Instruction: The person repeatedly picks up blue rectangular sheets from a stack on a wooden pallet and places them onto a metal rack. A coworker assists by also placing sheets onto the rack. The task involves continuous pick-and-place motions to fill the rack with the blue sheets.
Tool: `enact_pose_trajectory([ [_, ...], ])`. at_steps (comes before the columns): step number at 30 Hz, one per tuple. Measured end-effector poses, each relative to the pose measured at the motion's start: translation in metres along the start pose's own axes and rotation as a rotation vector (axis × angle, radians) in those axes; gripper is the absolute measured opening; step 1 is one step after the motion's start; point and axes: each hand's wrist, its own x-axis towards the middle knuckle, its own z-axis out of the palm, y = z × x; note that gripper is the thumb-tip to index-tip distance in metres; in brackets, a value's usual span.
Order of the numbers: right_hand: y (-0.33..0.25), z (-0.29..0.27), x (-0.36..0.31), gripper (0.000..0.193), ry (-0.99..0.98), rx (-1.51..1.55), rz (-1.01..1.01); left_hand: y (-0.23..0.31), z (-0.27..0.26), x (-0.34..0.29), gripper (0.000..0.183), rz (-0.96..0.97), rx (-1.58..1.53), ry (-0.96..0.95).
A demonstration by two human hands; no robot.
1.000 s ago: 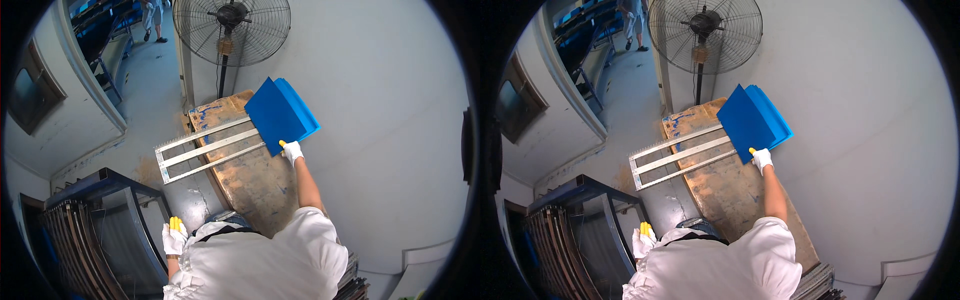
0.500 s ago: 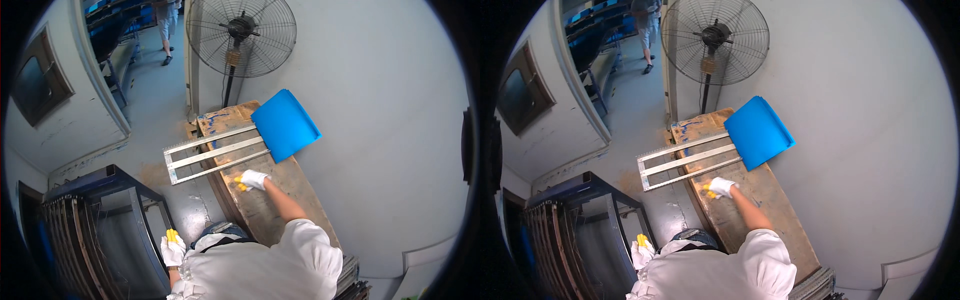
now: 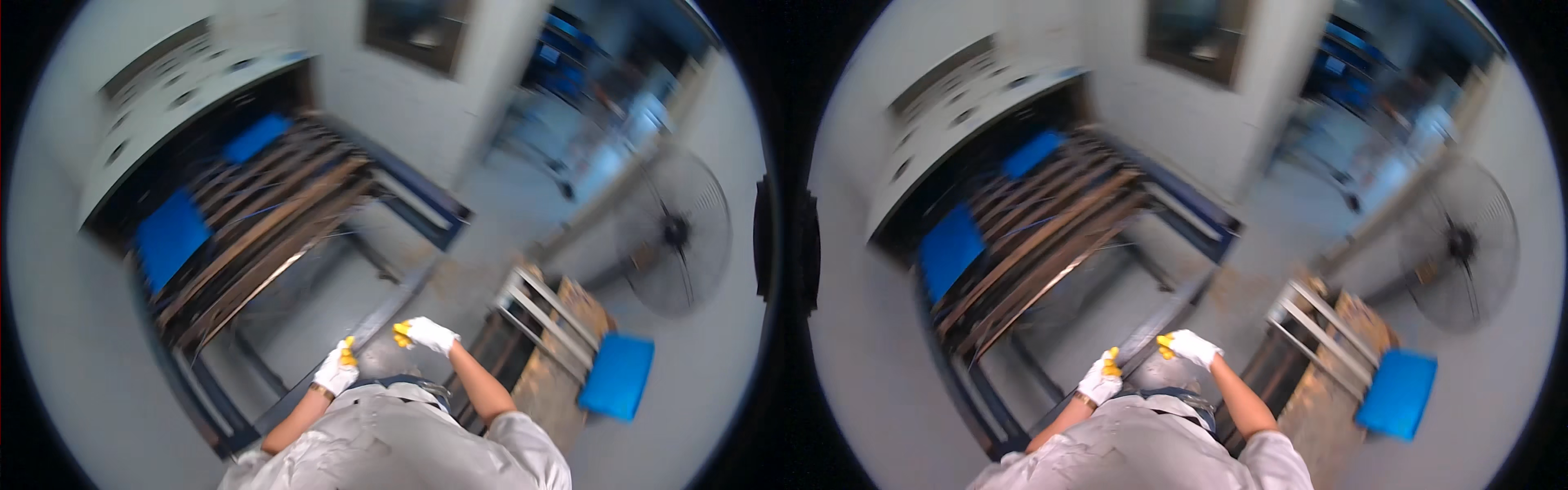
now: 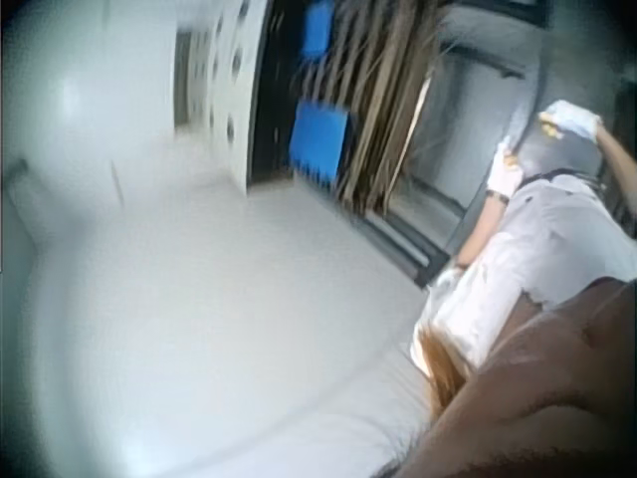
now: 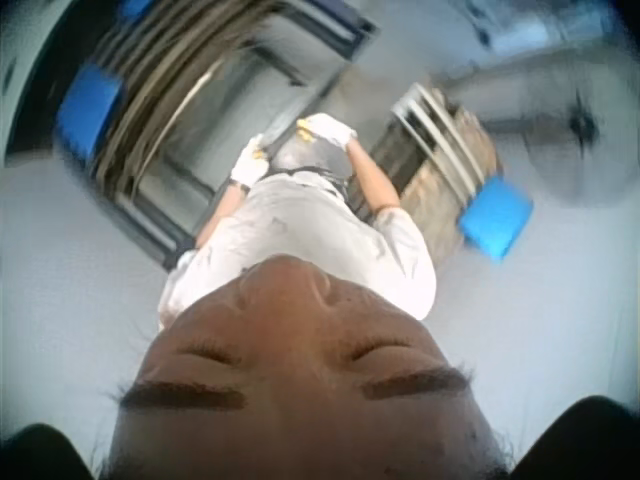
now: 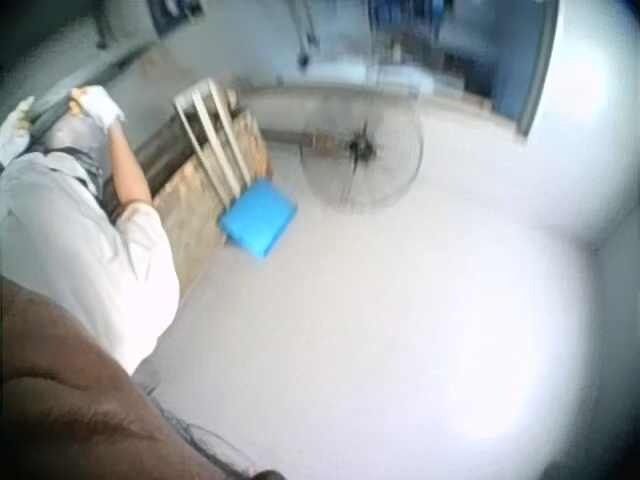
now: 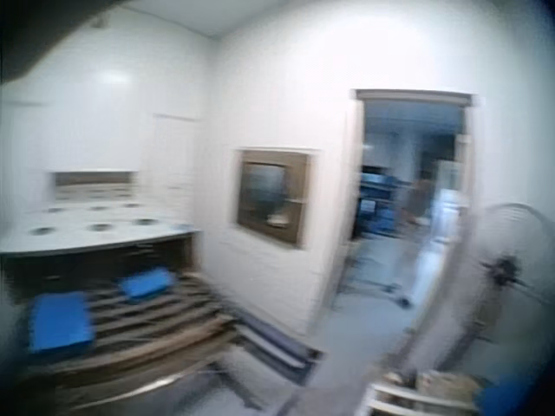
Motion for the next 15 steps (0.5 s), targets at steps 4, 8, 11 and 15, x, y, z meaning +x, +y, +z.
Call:
enact_pose_trajectory([
  [4,-0.075,0.054,0.05,0.034,-0.262,0.19,0.05,0.023,-0.01,-0.04,0.022,0.233,-0.137,0.129],
  [8,-0.149,0.111,0.098,0.033,-0.399,0.139,-0.047,0.052,0.0,-0.084,0.027,0.535,0.765,0.487],
  [11,-0.204,0.163,0.125,0.032,-0.488,0.244,-0.068,0.07,0.012,-0.12,0.033,0.766,1.715,0.735],
  [15,-0.262,0.223,0.161,0.031,-0.59,0.295,-0.116,0.108,-0.024,-0.131,0.034,0.736,1.94,0.569],
])
